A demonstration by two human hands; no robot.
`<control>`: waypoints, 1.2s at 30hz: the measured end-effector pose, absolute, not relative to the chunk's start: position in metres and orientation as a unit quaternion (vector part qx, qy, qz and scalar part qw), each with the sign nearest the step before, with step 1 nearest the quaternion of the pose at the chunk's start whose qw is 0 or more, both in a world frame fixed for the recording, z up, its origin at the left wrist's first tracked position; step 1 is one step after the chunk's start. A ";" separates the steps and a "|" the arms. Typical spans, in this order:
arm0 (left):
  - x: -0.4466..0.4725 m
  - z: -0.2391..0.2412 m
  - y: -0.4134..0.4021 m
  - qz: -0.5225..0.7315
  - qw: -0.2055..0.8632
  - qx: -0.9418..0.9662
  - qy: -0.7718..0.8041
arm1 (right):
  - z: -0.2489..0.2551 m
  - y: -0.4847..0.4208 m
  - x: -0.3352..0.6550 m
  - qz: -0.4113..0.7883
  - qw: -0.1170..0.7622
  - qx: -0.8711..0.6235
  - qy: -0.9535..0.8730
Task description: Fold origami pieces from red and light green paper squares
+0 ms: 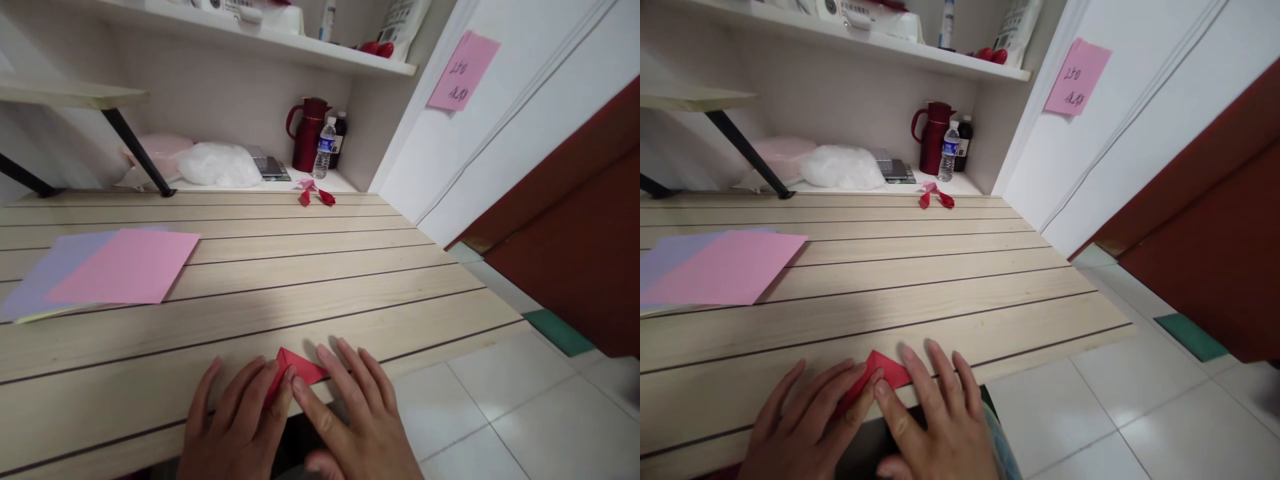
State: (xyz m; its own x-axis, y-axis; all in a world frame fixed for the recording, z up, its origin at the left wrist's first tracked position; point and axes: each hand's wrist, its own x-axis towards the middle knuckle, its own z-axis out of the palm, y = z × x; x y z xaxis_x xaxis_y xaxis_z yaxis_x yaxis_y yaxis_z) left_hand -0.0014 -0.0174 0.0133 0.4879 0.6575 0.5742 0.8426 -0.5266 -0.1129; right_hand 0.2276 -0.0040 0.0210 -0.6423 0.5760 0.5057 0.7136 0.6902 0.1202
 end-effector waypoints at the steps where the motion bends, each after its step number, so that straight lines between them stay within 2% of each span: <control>1: -0.004 0.015 -0.017 -0.226 0.201 -0.848 -0.436 | 0.021 -0.004 0.227 -0.160 0.205 -0.364 -0.894; 5: -0.005 0.016 -0.018 -0.218 0.183 -0.846 -0.451 | 0.026 0.000 0.243 -0.150 0.178 -0.382 -0.894; 9: 0.006 0.010 -0.023 -0.271 0.134 -0.807 -0.507 | 0.024 0.004 0.268 -0.159 0.158 -0.403 -0.887; 12: 0.014 0.006 -0.025 -0.311 0.104 -0.782 -0.530 | 0.021 0.004 0.275 -0.188 0.177 -0.434 -0.863; 15: 0.016 0.002 -0.025 -0.320 0.103 -0.779 -0.529 | 0.017 -0.001 0.261 -0.183 0.206 -0.394 -0.877; 20: 0.008 0.004 -0.024 -0.295 0.123 -0.798 -0.511 | -0.002 -0.008 0.227 -0.201 0.231 -0.290 -0.907; 25: 0.000 0.020 -0.019 -0.229 0.140 -0.830 -0.489 | -0.008 -0.007 0.218 -0.219 0.235 -0.305 -0.896; 31: 0.009 0.034 -0.015 -0.192 0.119 -0.789 -0.571 | -0.010 -0.010 0.213 -0.253 0.237 -0.330 -0.878; 36: 0.020 0.036 -0.016 -0.185 0.095 -0.752 -0.625 | -0.018 -0.010 0.209 -0.236 0.260 -0.337 -0.873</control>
